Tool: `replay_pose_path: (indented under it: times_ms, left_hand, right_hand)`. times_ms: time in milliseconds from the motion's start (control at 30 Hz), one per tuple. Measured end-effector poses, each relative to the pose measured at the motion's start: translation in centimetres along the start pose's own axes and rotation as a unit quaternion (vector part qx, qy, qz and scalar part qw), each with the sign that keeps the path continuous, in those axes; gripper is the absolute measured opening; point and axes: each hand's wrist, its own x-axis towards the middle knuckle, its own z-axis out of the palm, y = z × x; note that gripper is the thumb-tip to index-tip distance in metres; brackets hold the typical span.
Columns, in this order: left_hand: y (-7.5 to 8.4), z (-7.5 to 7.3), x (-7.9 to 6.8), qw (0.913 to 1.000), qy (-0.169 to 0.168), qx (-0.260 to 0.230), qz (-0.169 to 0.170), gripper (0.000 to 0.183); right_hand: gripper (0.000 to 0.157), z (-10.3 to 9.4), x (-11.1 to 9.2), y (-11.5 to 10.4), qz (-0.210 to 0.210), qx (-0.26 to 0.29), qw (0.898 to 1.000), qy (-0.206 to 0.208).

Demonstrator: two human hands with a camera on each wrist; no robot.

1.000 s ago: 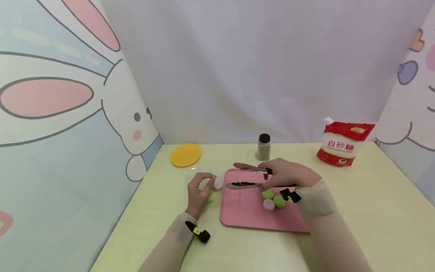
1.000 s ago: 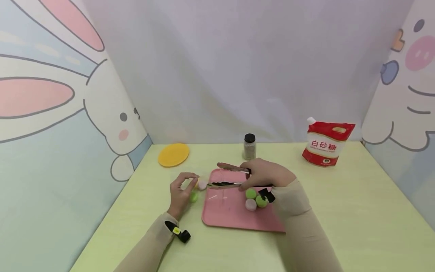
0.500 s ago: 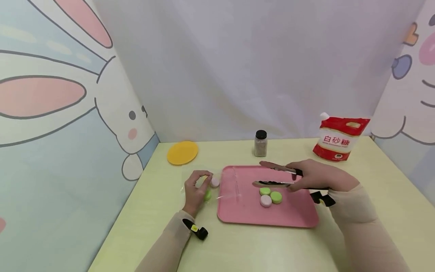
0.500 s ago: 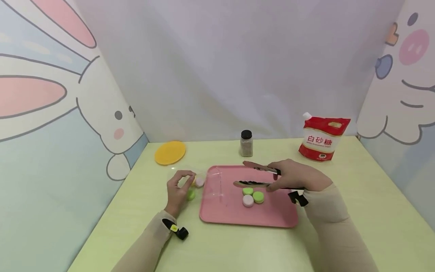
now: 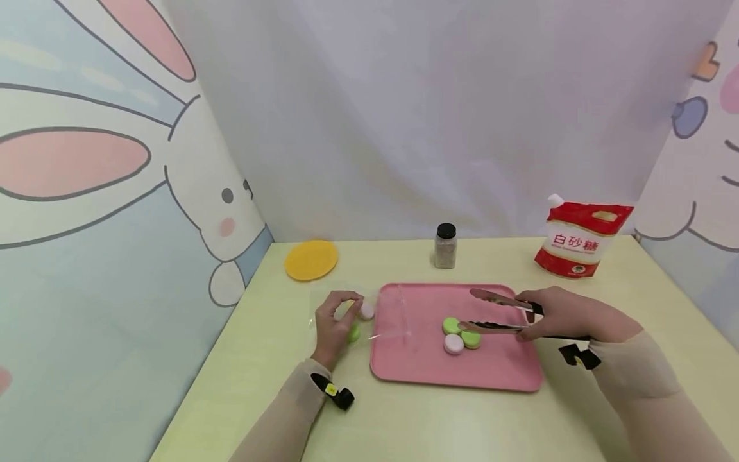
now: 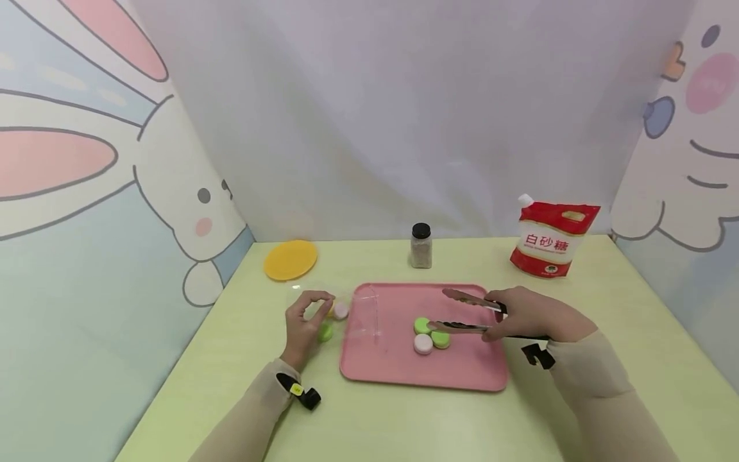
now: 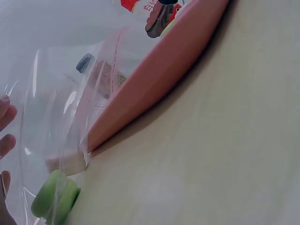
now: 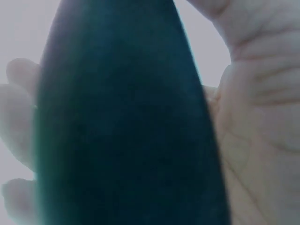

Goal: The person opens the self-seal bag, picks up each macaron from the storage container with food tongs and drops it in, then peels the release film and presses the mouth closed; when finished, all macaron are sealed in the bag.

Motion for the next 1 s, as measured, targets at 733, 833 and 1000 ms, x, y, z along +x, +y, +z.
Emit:
replay_pose_path:
  times_ms: [733, 833, 1000]
  left_hand:
    - [2.1, 0.0, 0.3, 0.9999, -0.008, 0.002, -0.014, 0.012]
    - [2.3, -0.2, 0.3, 0.9999, -0.006, 0.007, -0.011, 0.013]
    - [2.2, -0.1, 0.3, 0.9999, -0.004, 0.005, -0.01, 0.014]
  right_hand:
    - [0.082, 1.0, 0.8, 0.0, -0.005, -0.064, 0.996, 0.054]
    - [0.082, 1.4, 1.3, -0.5, -0.016, -0.049, 0.997, 0.051]
    - [0.079, 2.4, 1.9, -1.3, -0.009, -0.037, 0.999, 0.029]
